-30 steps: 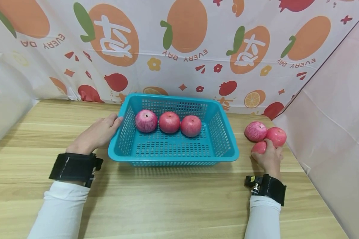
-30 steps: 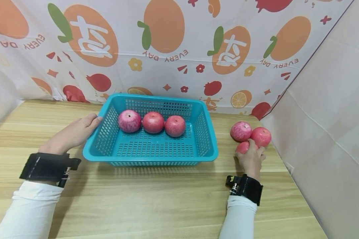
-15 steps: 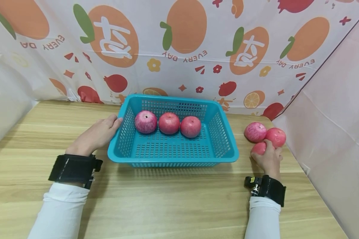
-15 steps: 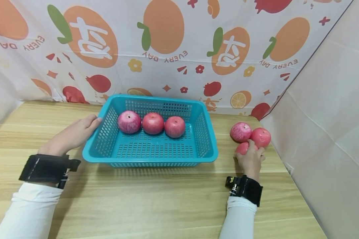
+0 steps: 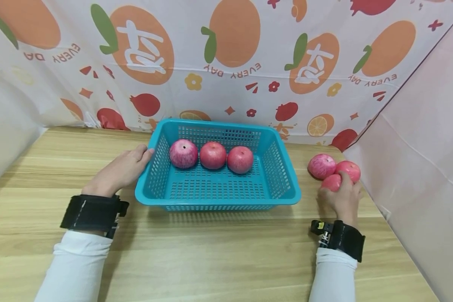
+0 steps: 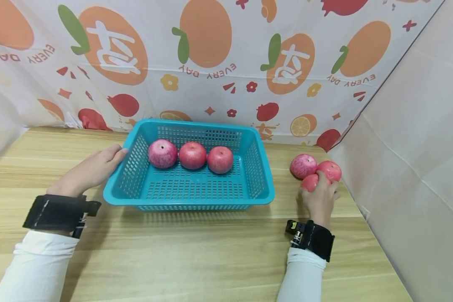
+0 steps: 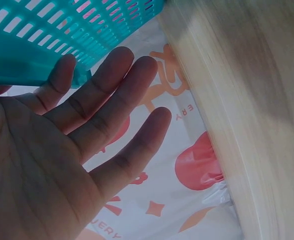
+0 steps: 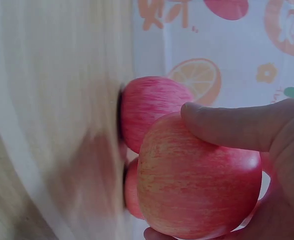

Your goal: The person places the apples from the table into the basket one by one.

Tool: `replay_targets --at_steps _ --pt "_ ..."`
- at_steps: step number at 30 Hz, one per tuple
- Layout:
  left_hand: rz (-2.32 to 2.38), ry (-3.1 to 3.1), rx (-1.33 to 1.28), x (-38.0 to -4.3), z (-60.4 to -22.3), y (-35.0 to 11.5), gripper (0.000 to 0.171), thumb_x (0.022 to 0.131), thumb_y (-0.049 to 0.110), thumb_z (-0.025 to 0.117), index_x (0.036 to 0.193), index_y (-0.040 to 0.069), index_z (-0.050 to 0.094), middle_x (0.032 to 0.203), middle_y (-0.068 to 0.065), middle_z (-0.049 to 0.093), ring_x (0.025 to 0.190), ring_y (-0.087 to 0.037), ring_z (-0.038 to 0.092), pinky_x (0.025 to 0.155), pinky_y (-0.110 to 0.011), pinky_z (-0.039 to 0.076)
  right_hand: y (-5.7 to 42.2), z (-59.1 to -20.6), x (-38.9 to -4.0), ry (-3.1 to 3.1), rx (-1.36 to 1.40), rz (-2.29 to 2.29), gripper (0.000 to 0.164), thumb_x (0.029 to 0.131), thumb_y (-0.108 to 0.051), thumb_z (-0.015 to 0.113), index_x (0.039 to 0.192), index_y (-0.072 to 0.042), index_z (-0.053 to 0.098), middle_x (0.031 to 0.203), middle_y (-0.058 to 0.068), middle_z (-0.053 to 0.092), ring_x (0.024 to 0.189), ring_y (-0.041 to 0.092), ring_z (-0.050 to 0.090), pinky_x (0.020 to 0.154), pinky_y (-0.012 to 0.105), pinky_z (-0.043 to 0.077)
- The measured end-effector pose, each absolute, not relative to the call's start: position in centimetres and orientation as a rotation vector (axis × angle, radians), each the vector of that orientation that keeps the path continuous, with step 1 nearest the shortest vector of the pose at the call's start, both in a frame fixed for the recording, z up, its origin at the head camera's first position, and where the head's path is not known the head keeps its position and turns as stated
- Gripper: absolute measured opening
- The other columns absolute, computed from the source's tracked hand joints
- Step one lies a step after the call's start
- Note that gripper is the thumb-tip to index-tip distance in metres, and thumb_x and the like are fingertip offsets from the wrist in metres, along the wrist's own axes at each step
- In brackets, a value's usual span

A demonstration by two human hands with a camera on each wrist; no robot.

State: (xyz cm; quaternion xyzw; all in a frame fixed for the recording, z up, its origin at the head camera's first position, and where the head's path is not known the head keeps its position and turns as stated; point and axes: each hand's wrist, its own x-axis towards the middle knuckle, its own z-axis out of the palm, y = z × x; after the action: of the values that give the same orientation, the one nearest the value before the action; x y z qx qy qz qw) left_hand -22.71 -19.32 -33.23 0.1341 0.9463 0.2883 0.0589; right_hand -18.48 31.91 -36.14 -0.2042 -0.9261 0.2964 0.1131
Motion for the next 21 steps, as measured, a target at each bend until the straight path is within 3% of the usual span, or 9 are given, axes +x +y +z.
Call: replay_targets --at_steps 21 --pt "0.871 2.865 0.382 -22.39 -33.15 -19.14 0.063 0.097 0.045 0.020 0.134 -0.006 0.024 0.109 -0.025 0.051 0.091 -0.033 0.055 0.079 -0.054 0.048 31.50 -35.16 -18.20 -2.683 -0.543 0.823 0.072 0.079 -0.015 0.065 0.139 -0.010 0.027 0.128 0.034 0.020 0.114 0.048 0.020 0.083 0.068 0.037"
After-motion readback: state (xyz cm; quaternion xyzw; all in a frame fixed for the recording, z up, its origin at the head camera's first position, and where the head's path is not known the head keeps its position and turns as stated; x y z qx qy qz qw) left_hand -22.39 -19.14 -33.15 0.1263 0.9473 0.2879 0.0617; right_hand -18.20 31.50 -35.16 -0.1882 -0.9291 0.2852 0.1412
